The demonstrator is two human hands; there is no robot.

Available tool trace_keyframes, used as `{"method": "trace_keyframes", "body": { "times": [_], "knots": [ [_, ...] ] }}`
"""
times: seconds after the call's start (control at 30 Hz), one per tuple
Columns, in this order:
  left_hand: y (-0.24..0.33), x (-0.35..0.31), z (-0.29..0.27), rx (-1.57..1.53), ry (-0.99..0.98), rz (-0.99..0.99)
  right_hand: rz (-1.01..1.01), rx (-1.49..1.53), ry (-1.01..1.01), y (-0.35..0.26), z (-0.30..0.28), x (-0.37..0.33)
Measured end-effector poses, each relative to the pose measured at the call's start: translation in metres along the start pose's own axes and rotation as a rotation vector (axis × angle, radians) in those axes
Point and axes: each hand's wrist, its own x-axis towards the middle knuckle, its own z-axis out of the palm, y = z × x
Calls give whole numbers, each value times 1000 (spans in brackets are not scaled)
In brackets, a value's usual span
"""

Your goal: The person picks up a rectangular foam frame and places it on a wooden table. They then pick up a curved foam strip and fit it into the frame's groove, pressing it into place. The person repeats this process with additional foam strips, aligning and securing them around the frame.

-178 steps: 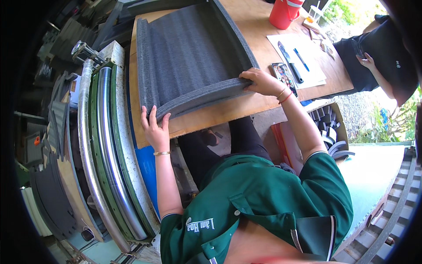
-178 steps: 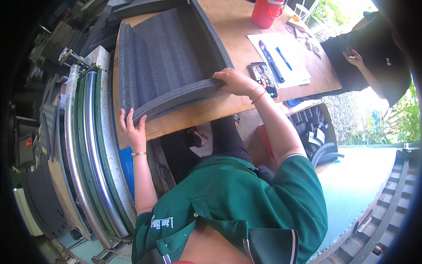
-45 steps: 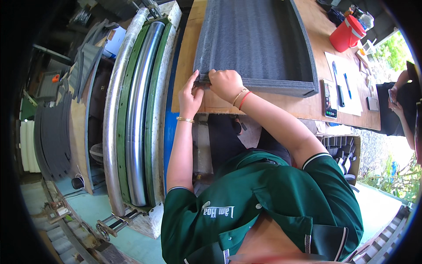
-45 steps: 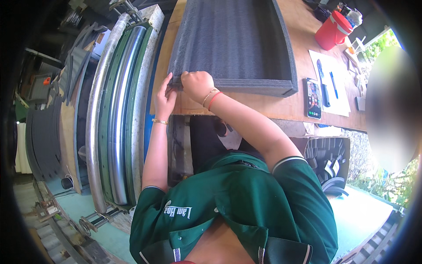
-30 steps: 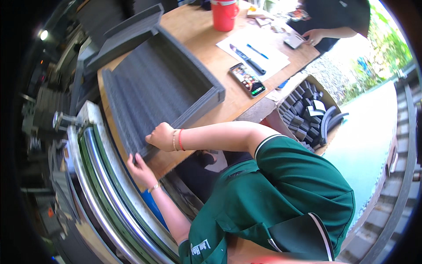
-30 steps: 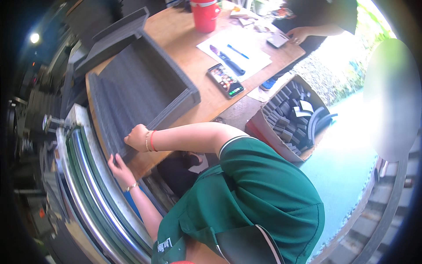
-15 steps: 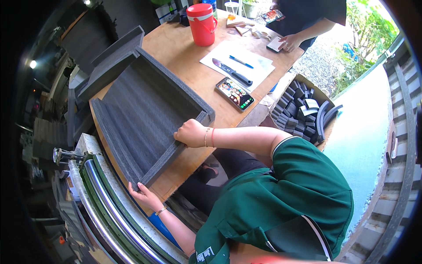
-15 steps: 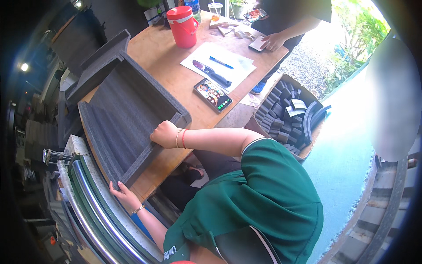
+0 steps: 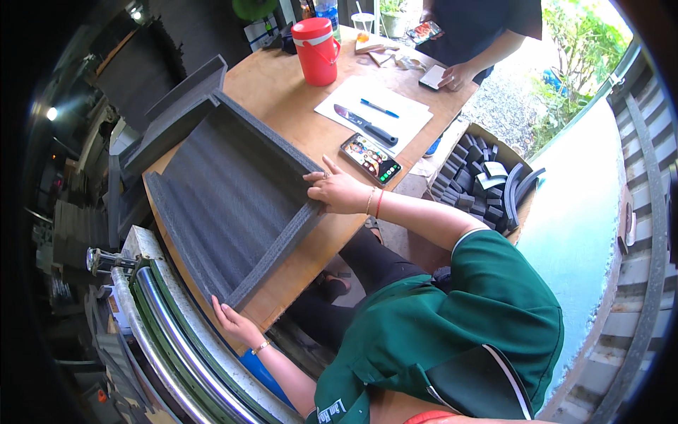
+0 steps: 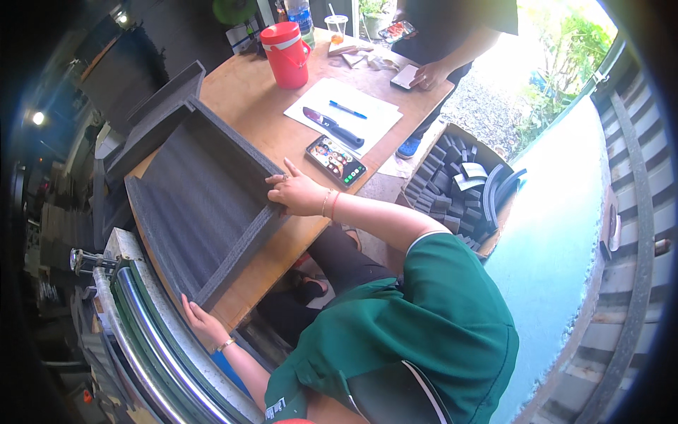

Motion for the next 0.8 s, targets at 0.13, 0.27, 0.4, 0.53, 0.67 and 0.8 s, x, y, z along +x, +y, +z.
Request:
{"method": "trace_keyframes", "body": {
  "times": [0.13,0.27,0.4,0.53,0.67,0.8],
  "knots": [
    [10,-15,-6,-111,-64,-92,-3,44,9,7,9,1],
    [11,-15,-14,147,-146,22,-30,33,34,7,15,4],
    [7,-16,-2,445,77,216,-19,-48,93,-1,10,1],
    [12,-33,0,567,256,365,-38,-88,54,-11,-6,-9],
    [40,-45,-13,506,66,118,-62,85,246,-31,-21,-23],
    [90,-66,-29,337,-237,-26,-40,417,524,-68,-38,-46]
  ]
}}
